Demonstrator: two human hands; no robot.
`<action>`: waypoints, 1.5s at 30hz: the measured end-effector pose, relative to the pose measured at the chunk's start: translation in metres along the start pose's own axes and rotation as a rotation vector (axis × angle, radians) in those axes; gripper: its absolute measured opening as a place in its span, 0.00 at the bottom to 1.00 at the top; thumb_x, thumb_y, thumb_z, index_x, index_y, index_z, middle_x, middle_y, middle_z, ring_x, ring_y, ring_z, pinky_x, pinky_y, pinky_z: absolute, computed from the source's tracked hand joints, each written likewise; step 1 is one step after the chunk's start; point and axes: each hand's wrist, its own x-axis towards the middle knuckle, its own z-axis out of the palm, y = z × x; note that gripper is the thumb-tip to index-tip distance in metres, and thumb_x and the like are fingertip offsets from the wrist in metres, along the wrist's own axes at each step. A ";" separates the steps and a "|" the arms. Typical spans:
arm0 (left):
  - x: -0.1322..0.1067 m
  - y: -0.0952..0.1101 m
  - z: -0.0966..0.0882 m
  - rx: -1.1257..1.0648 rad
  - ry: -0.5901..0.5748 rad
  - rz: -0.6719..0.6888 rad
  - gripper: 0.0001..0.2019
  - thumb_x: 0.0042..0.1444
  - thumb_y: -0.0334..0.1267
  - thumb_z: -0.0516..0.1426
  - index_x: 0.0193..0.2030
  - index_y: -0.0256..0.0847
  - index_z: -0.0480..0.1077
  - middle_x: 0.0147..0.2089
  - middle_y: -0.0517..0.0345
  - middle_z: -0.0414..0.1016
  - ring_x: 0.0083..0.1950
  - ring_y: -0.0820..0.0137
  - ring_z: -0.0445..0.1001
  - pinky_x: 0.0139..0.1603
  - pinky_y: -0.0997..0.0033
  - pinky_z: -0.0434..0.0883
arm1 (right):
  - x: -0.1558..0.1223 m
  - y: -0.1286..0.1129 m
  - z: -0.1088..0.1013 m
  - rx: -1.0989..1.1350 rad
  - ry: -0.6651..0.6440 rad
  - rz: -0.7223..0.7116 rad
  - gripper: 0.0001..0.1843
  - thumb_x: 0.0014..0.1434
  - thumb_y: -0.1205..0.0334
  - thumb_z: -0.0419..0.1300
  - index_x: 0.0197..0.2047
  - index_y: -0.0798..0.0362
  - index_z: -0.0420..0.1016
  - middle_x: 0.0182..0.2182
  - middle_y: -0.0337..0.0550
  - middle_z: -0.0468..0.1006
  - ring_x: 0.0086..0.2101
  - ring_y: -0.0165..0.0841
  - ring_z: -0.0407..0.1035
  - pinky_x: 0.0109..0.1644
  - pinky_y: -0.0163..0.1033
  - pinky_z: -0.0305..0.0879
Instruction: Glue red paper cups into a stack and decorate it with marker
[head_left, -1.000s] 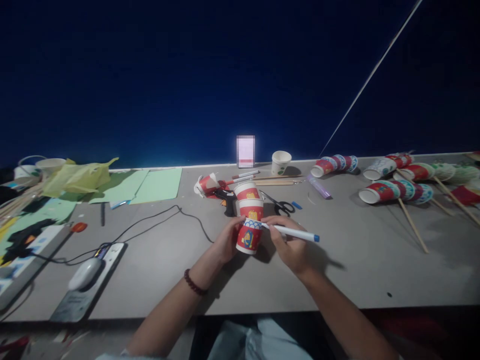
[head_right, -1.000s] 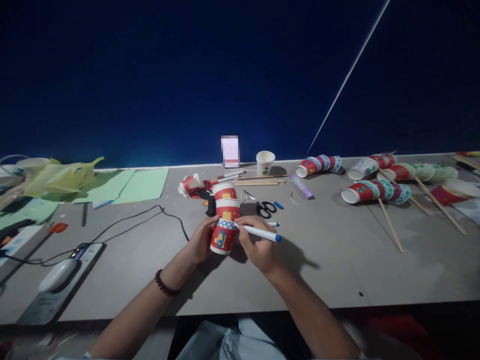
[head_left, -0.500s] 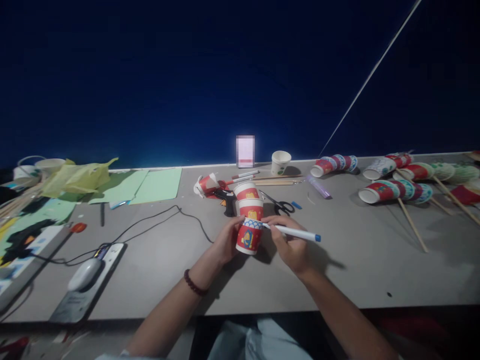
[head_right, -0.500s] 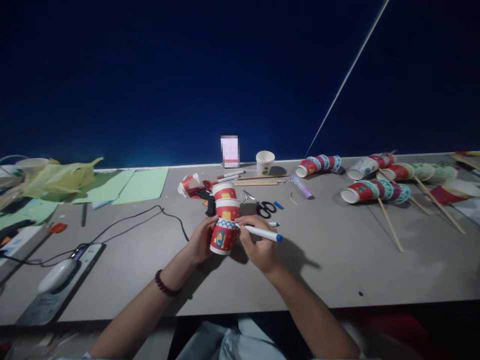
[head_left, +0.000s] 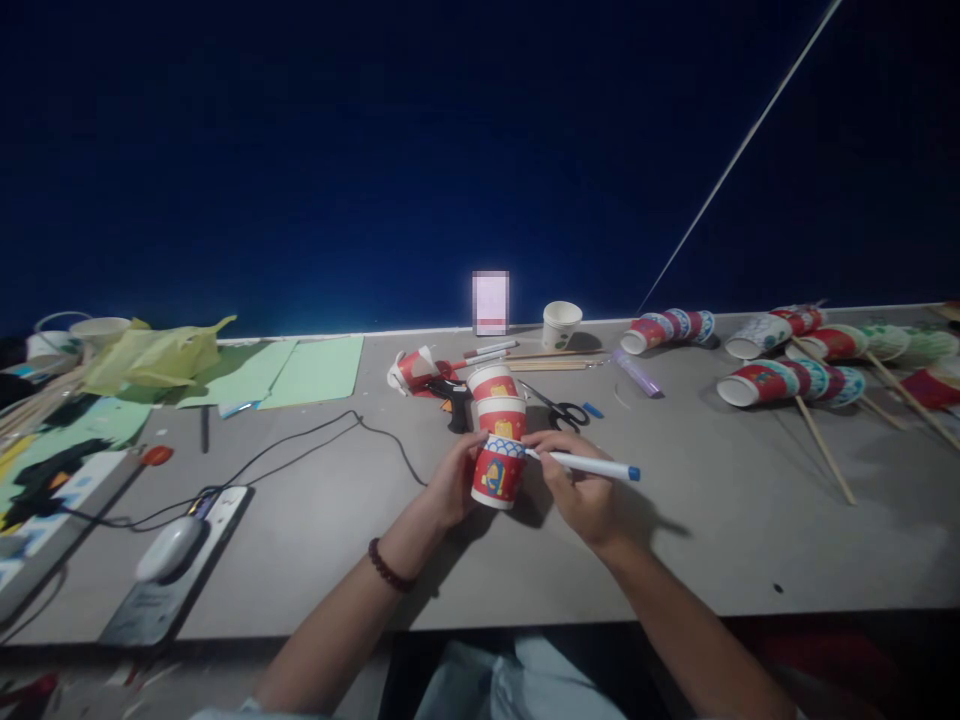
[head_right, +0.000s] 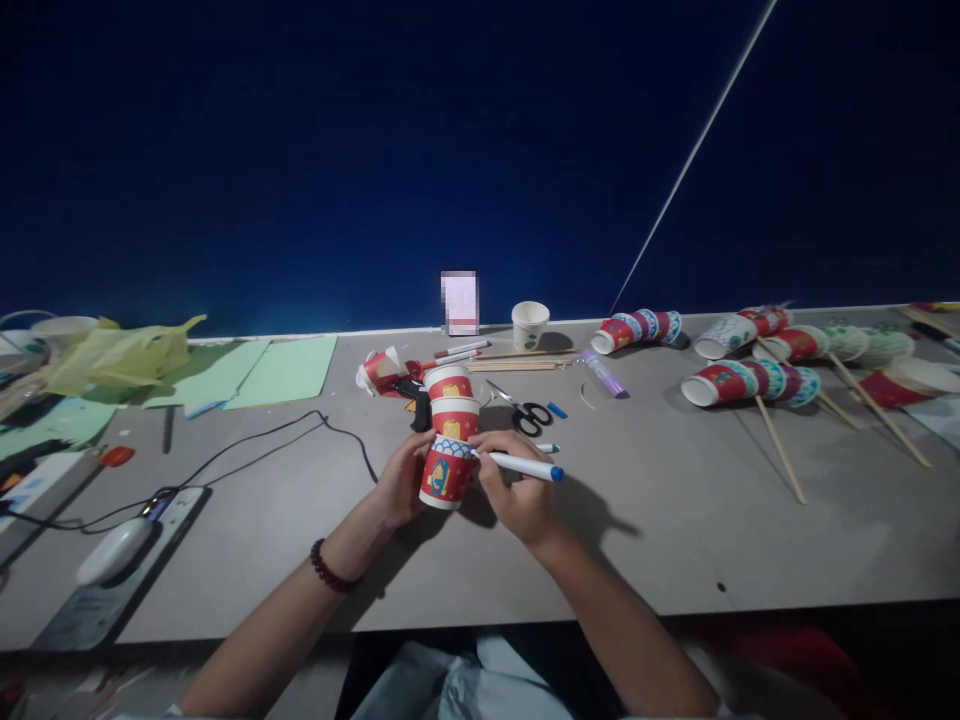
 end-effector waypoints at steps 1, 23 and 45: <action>0.000 0.000 -0.001 0.000 -0.005 0.000 0.16 0.60 0.42 0.56 0.41 0.28 0.77 0.34 0.44 0.81 0.32 0.62 0.79 0.38 0.63 0.75 | 0.000 0.000 0.000 -0.001 -0.002 -0.005 0.07 0.61 0.68 0.58 0.34 0.49 0.75 0.35 0.43 0.84 0.36 0.36 0.78 0.43 0.42 0.74; -0.002 0.000 0.005 -0.042 0.034 0.031 0.15 0.62 0.39 0.55 0.41 0.27 0.78 0.33 0.46 0.82 0.30 0.65 0.79 0.33 0.69 0.74 | -0.001 0.002 0.001 -0.032 -0.024 -0.013 0.06 0.61 0.68 0.59 0.35 0.50 0.76 0.35 0.43 0.83 0.37 0.36 0.78 0.44 0.41 0.75; -0.003 0.002 0.008 -0.020 0.025 0.019 0.17 0.63 0.38 0.52 0.40 0.26 0.77 0.34 0.43 0.82 0.32 0.63 0.80 0.39 0.63 0.77 | -0.002 0.002 0.000 -0.007 0.003 0.003 0.07 0.62 0.69 0.58 0.36 0.49 0.76 0.35 0.41 0.83 0.37 0.34 0.78 0.43 0.40 0.74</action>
